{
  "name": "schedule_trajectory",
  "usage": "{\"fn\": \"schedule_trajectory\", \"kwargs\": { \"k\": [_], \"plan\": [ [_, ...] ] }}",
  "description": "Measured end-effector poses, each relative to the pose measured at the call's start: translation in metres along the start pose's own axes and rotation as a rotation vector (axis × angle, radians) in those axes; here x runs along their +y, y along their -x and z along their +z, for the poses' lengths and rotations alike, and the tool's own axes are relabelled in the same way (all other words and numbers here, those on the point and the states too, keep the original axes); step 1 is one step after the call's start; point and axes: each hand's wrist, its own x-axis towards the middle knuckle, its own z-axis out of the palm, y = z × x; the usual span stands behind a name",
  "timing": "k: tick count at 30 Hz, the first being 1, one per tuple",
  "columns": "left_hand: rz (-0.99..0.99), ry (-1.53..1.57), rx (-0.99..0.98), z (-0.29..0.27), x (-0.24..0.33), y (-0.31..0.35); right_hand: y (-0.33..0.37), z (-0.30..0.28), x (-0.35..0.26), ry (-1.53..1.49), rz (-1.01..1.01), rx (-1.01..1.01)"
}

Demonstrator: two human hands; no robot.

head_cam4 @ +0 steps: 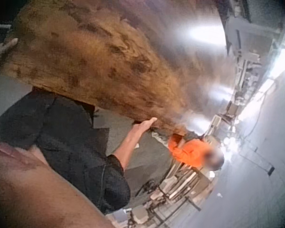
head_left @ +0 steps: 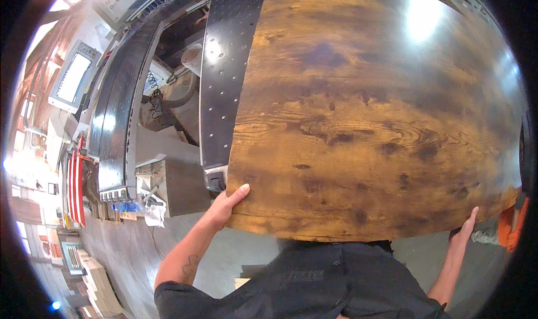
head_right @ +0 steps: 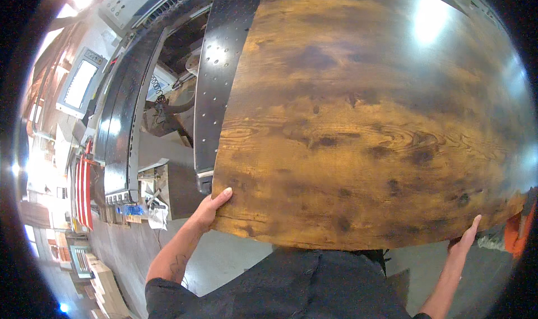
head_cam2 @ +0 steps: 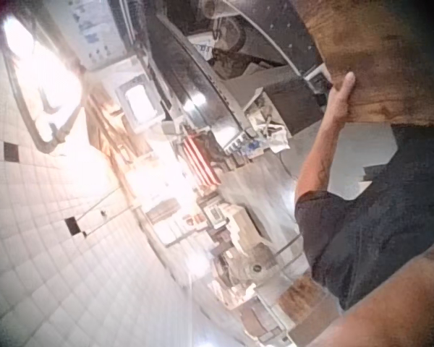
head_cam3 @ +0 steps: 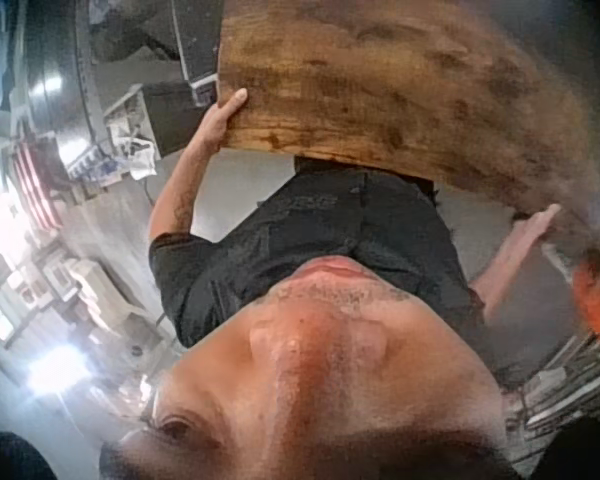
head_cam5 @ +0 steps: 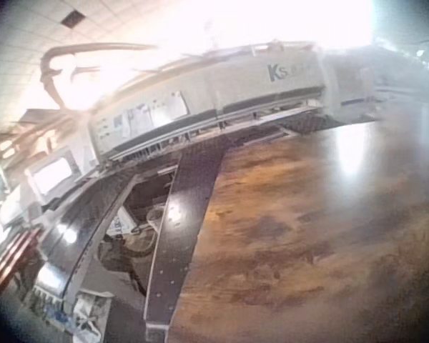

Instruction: The person lifts and moves large wooden panels with assistance from another worker. They position the panels on a machine table and then carry them to a storage area, repeating the process multiple times.

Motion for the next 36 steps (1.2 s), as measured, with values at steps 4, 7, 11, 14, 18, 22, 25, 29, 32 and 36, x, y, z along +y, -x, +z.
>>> {"fn": "schedule_trajectory", "kwargs": {
  "k": [4,7,11,14,18,22,25,29,32,36],
  "plan": [
    [0.022,-0.051,0.052,-0.092,-0.049,0.01,0.072,0.008,0.064,-0.042,-0.018,-0.097],
    [0.013,-0.005,0.014,-0.159,-0.064,0.017,0.129,0.022,0.094,-0.044,0.008,-0.085],
    [-0.001,0.028,0.077,-0.247,-0.055,0.021,0.202,0.065,0.141,-0.054,0.046,-0.094],
    [0.017,0.059,0.085,-0.315,-0.045,0.011,0.252,0.095,0.171,-0.058,0.073,-0.177],
    [0.052,-0.021,0.13,-0.423,-0.027,-0.021,0.327,0.145,0.216,0.03,0.11,-0.149],
    [-0.043,-0.049,0.229,-0.534,0.012,-0.061,0.397,0.212,0.255,0.174,0.186,-0.215],
    [0.161,-0.357,0.409,-0.593,0.06,-0.091,0.439,0.258,0.267,0.378,0.292,-0.418],
    [0.33,-0.954,1.134,-0.618,0.102,-0.117,0.474,0.343,0.292,0.503,0.449,-0.594],
    [0.576,-0.76,1.291,-0.602,0.12,-0.153,0.502,0.424,0.325,0.498,0.528,-0.654],
    [0.77,-0.522,1.165,-0.576,0.15,-0.237,0.537,0.543,0.371,0.306,0.559,-0.79]
  ]
}}
